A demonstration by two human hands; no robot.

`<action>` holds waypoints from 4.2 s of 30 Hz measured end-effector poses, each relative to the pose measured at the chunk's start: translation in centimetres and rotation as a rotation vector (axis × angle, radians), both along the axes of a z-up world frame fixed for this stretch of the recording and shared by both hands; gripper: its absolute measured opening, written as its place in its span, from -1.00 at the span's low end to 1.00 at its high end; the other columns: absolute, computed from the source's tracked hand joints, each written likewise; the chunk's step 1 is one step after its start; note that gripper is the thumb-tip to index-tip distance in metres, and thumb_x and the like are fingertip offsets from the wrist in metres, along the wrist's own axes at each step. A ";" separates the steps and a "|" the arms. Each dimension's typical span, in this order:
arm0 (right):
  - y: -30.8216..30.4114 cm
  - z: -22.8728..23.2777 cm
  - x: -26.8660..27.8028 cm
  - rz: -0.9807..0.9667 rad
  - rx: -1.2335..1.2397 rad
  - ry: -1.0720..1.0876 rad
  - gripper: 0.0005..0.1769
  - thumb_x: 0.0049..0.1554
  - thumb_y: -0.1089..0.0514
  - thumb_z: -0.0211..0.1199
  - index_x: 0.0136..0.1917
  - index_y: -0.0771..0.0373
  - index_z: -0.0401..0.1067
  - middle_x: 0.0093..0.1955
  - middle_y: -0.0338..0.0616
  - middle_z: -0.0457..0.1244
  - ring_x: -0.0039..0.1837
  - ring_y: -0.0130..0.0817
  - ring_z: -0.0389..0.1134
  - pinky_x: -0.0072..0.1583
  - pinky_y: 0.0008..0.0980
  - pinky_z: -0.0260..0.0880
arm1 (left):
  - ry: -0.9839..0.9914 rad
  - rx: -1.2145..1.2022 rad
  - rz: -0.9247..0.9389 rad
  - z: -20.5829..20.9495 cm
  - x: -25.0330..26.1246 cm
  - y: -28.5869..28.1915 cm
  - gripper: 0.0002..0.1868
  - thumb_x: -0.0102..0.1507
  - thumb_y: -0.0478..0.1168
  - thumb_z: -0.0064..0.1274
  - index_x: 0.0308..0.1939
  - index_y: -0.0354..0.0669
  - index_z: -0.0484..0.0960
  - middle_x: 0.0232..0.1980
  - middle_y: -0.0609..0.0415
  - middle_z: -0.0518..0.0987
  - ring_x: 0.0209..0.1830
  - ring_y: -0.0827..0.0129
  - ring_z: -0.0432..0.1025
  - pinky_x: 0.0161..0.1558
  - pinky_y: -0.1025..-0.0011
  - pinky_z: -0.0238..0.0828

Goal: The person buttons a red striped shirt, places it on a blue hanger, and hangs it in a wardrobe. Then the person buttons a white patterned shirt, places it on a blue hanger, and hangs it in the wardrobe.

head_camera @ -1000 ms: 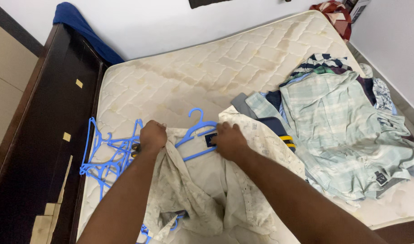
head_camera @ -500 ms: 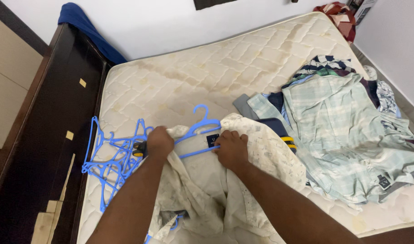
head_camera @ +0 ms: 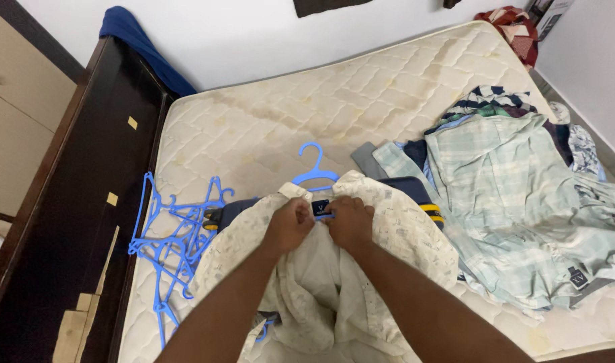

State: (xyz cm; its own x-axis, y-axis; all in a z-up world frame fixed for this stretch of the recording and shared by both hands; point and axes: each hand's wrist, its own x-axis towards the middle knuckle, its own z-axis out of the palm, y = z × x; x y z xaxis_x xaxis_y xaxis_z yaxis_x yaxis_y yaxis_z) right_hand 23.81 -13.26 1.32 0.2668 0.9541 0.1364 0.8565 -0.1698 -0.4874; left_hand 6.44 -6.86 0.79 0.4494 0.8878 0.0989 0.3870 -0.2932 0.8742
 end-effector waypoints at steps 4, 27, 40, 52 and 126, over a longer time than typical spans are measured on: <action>-1.0 0.1 1.8 0.120 0.135 0.067 -0.52 -0.07 0.05 0.45 0.14 0.03 0.49 0.17 -0.19 0.29 0.28 -0.13 0.23 0.27 -0.06 0.19 | 0.257 0.493 0.273 2.1 -1.1 -4.6 -0.68 0.14 -0.12 0.25 -0.08 -0.12 0.60 -0.03 -0.05 0.59 0.02 0.02 0.48 0.04 0.14 0.43; -3.8 -4.9 1.7 0.026 -0.013 0.804 -0.79 0.19 0.11 0.30 -0.05 0.31 0.59 -0.24 -0.24 0.38 -0.17 -0.49 0.31 -0.06 -0.41 0.36 | 0.502 0.410 0.260 1.1 0.7 -7.7 -0.84 0.17 -0.13 0.21 -0.25 -0.09 0.74 -0.20 -0.03 0.63 -0.17 -0.02 0.51 -0.09 0.05 0.41; -4.3 -3.3 2.5 -0.027 -0.132 1.151 -0.82 0.22 0.18 0.21 0.02 0.32 0.52 -0.17 -0.31 0.35 -0.15 -0.58 0.28 -0.06 -0.52 0.36 | -0.134 -0.324 0.349 -3.7 4.2 -6.7 -0.89 0.20 -0.29 0.16 -0.31 -0.27 0.72 -0.41 0.09 0.63 -0.42 0.39 0.49 -0.26 0.41 0.40; -4.4 -4.1 3.2 -0.046 -0.099 1.517 -0.83 0.12 0.38 0.01 -0.15 0.34 0.44 -0.23 -0.17 0.27 -0.19 -0.38 0.23 -0.08 -0.39 0.34 | -0.514 -0.797 0.260 -6.1 3.1 -4.7 -0.87 0.24 -0.43 0.06 -0.13 -0.35 0.59 -0.25 0.07 0.58 -0.31 0.42 0.43 -0.17 0.50 0.42; -3.6 -5.5 0.3 -0.137 -0.100 1.187 -0.90 0.09 0.35 0.31 -0.07 0.36 0.56 -0.15 -0.15 0.40 -0.13 -0.45 0.36 -0.04 -0.46 0.40 | -0.378 -0.797 0.326 -3.7 3.7 -5.2 -0.80 0.29 -0.34 0.07 -0.11 -0.47 0.67 -0.21 -0.04 0.67 -0.29 0.36 0.52 -0.16 0.42 0.51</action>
State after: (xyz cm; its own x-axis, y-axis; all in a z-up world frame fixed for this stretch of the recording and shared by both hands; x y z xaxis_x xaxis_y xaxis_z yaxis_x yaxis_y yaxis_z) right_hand 24.09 -16.88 -4.19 0.2762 0.9000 -0.3372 -0.1470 -0.3072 -0.9402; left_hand 10.16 -12.08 -2.87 0.2285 0.8329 -0.5040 -0.0056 0.5188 0.8549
